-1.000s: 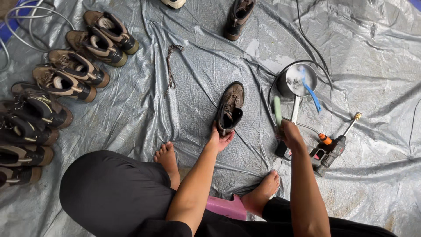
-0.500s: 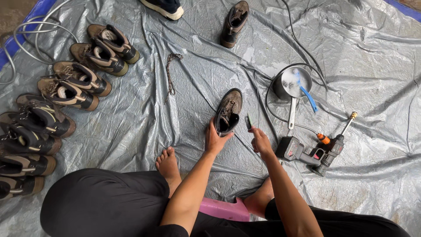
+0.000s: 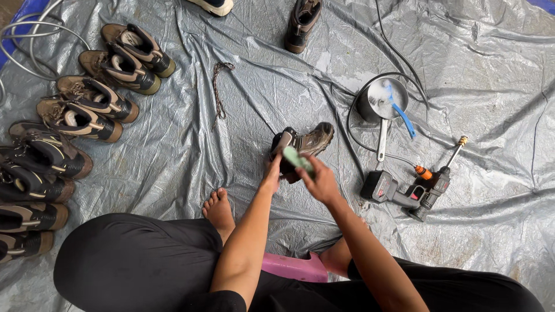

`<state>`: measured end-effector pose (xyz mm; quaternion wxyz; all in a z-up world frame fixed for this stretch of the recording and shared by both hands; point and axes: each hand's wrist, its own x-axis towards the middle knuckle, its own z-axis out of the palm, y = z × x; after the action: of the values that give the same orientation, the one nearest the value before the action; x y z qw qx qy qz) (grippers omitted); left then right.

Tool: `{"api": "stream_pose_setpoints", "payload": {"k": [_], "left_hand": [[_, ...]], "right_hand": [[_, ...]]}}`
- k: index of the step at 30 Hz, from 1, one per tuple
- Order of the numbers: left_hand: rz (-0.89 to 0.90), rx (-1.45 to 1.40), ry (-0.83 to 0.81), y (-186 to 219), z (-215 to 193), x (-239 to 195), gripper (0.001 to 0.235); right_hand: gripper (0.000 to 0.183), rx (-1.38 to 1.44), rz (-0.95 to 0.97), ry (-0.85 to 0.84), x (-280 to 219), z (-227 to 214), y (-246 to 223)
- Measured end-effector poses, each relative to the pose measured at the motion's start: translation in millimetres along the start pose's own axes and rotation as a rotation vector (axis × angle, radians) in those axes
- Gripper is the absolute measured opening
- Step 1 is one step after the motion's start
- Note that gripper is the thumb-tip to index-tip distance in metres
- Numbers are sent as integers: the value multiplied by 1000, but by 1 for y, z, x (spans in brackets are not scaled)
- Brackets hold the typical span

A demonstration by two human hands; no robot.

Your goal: The person uses a power drill with a brush attachment to scrub the sole of a shoe. They then dip a separate brush into a pot of water and scrub the upper part of the shoe by hand.

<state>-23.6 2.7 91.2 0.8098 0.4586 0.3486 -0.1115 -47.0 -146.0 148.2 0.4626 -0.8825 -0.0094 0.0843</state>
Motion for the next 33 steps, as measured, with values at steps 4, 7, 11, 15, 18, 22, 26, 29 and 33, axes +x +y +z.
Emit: {"api": "stream_pose_setpoints", "payload": {"k": [4, 7, 11, 15, 18, 22, 26, 29, 33], "left_hand": [[-128, 13, 199, 2, 9, -39, 104], [-124, 118, 341, -44, -17, -4, 112], [-90, 147, 444, -66, -20, 16, 115], [10, 17, 405, -29, 4, -3, 101], [65, 94, 356, -41, -6, 5, 91], [104, 222, 435, -33, 4, 15, 81], [153, 301, 425, -15, 9, 21, 81], [178, 393, 405, -41, -9, 48, 78], [159, 450, 432, -25, 6, 26, 77]], "right_hand": [[44, -318, -208, -65, -5, 20, 40], [41, -337, -115, 44, 20, 0, 63], [40, -331, -1, 55, 30, -6, 44], [33, -434, -267, -145, 1, 12, 48], [29, -451, -250, 2, 20, -2, 80], [24, -331, -112, 212, 26, -22, 39], [26, -325, -253, 14, -9, 10, 25], [29, -325, -199, 105, 10, -4, 73], [29, -309, 92, 275, 19, -26, 65]]}}
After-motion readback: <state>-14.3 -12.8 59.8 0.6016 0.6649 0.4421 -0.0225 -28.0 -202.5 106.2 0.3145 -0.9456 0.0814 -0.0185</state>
